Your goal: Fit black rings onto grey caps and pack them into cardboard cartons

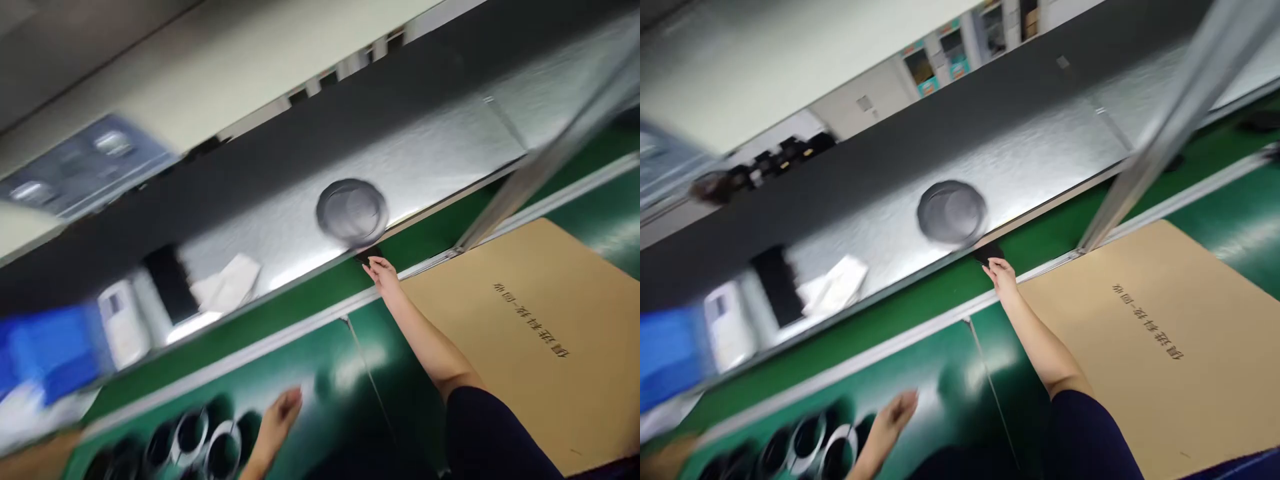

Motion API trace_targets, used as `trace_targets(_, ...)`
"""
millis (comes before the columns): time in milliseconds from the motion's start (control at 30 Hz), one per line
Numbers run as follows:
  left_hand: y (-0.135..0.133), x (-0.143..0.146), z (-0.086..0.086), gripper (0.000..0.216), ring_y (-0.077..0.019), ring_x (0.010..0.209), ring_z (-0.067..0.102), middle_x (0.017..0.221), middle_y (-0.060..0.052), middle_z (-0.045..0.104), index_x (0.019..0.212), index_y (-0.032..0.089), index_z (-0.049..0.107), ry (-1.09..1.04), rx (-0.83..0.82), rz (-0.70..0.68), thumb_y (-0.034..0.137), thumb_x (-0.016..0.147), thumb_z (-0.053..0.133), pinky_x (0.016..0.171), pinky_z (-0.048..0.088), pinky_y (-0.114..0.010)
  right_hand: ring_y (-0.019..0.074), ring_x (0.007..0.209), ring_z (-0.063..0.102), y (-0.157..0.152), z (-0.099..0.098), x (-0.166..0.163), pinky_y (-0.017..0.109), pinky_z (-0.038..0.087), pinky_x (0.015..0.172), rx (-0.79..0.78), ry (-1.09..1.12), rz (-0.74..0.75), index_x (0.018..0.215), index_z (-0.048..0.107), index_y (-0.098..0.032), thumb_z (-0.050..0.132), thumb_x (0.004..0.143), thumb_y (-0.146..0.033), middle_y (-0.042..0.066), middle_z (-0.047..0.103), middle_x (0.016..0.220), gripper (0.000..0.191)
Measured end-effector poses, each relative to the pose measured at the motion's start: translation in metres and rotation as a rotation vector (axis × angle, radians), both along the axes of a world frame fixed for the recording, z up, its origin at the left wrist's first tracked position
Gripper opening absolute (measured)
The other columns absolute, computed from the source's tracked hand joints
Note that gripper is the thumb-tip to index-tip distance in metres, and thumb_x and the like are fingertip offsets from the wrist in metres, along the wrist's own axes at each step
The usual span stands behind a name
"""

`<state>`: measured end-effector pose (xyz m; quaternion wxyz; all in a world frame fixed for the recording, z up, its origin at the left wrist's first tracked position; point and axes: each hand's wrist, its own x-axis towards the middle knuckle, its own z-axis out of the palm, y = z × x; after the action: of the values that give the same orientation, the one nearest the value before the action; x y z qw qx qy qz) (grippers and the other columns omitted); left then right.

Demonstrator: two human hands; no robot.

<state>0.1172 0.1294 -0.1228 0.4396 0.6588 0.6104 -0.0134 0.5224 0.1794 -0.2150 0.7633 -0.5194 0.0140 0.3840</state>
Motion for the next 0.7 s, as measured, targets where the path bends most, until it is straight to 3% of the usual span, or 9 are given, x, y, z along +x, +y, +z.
trace_targets(67, -0.012, 0.016, 0.016, 0.059, -0.0414, 0.129, 0.061, 0.128, -0.013, 0.072, 0.110, 0.026, 0.073, -0.386, -0.106, 0.191, 0.058, 0.061, 0.081, 0.114, 0.044, -0.058, 0.0068, 0.058, 0.054, -0.030, 0.022, -0.090, 0.045, 0.059, 0.104, 0.158, 0.132, 0.194, 0.084, 0.068, -0.021, 0.083, 0.073, -0.027, -0.007, 0.056, 0.065, 0.020)
trace_targets(133, -0.013, 0.027, 0.024, 0.086, -0.0332, 0.145, 0.048, 0.161, -0.009, 0.046, 0.138, 0.033, 0.058, -0.576, -0.088, 0.310, 0.058, 0.059, 0.083, 0.115, 0.045, -0.052, 0.0080, 0.065, 0.060, -0.067, 0.050, -0.170, 0.044, 0.057, 0.106, 0.274, 0.254, 0.357, 0.086, 0.072, -0.023, 0.087, 0.072, -0.030, -0.006, 0.061, 0.070, 0.023)
trace_targets(167, -0.012, 0.027, 0.027, 0.094, -0.0333, 0.149, 0.043, 0.167, -0.009, 0.035, 0.145, 0.034, 0.050, -0.769, -0.147, 0.369, 0.053, 0.059, 0.085, 0.115, 0.044, -0.054, 0.0090, 0.071, 0.063, -0.087, 0.064, -0.203, 0.042, 0.058, 0.106, 0.299, 0.289, 0.425, 0.087, 0.073, -0.023, 0.088, 0.072, -0.032, -0.005, 0.064, 0.075, 0.023)
trace_targets(233, -0.014, 0.021, 0.033, 0.089, -0.0350, 0.148, 0.043, 0.163, -0.016, 0.040, 0.145, 0.026, 0.050, -1.069, -0.275, 0.485, 0.056, 0.067, 0.080, 0.115, 0.042, -0.057, 0.0113, 0.084, 0.068, -0.124, 0.092, -0.255, 0.037, 0.059, 0.101, 0.329, 0.327, 0.574, 0.092, 0.075, -0.024, 0.088, 0.075, -0.035, -0.002, 0.070, 0.087, 0.024)
trace_targets(367, -0.041, -0.006, 0.058, 0.072, -0.0395, 0.141, 0.049, 0.149, -0.021, 0.055, 0.142, 0.009, 0.053, -1.446, -0.527, 0.604, 0.061, 0.095, 0.036, 0.112, 0.040, -0.063, 0.0154, 0.083, 0.071, -0.181, 0.134, -0.294, 0.033, 0.064, 0.078, 0.372, 0.240, 1.152, 0.128, 0.070, -0.029, 0.082, 0.082, -0.043, 0.002, 0.073, 0.096, 0.050)
trace_targets(433, -0.058, -0.024, 0.069, 0.075, -0.0415, 0.141, 0.050, 0.147, -0.022, 0.057, 0.143, 0.010, 0.053, -1.536, -0.611, 0.637, 0.065, 0.095, 0.036, 0.111, 0.039, -0.066, 0.0158, 0.071, 0.068, -0.195, 0.149, -0.288, 0.029, 0.060, 0.060, 0.371, -0.009, 1.350, 0.130, 0.070, -0.027, 0.073, 0.089, -0.049, 0.004, 0.072, 0.090, 0.047)
trace_targets(500, -0.074, -0.042, 0.074, 0.079, -0.0435, 0.140, 0.050, 0.147, -0.023, 0.057, 0.144, 0.012, 0.053, -1.575, -0.681, 0.670, 0.070, 0.090, 0.045, 0.111, 0.038, -0.069, 0.0173, 0.073, 0.067, -0.197, 0.163, -0.278, 0.030, 0.058, 0.059, 0.361, -0.417, 1.249, 0.120, 0.077, -0.025, 0.064, 0.095, -0.051, 0.006, 0.070, 0.091, 0.038)
trace_targets(600, -0.096, -0.065, 0.076, 0.079, -0.0452, 0.138, 0.051, 0.145, -0.022, 0.059, 0.145, 0.014, 0.053, -1.610, -0.740, 0.713, 0.071, 0.091, 0.046, 0.111, 0.035, -0.075, 0.0250, 0.108, 0.061, -0.185, 0.175, -0.271, 0.046, 0.058, 0.093, 0.348, -1.006, 0.915, 0.111, 0.081, -0.029, 0.059, 0.099, -0.049, 0.010, 0.065, 0.111, 0.032)
trace_targets(700, -0.116, -0.080, 0.076, 0.075, -0.0449, 0.135, 0.054, 0.142, -0.020, 0.062, 0.142, 0.016, 0.056, -1.637, -0.763, 0.742, 0.072, 0.093, 0.044, 0.110, 0.034, -0.077, 0.0296, 0.126, 0.047, -0.175, 0.173, -0.283, 0.055, 0.045, 0.111, 0.352, -1.314, 0.862, 0.115, 0.081, -0.031, 0.051, 0.102, -0.049, 0.011, 0.058, 0.126, 0.037)
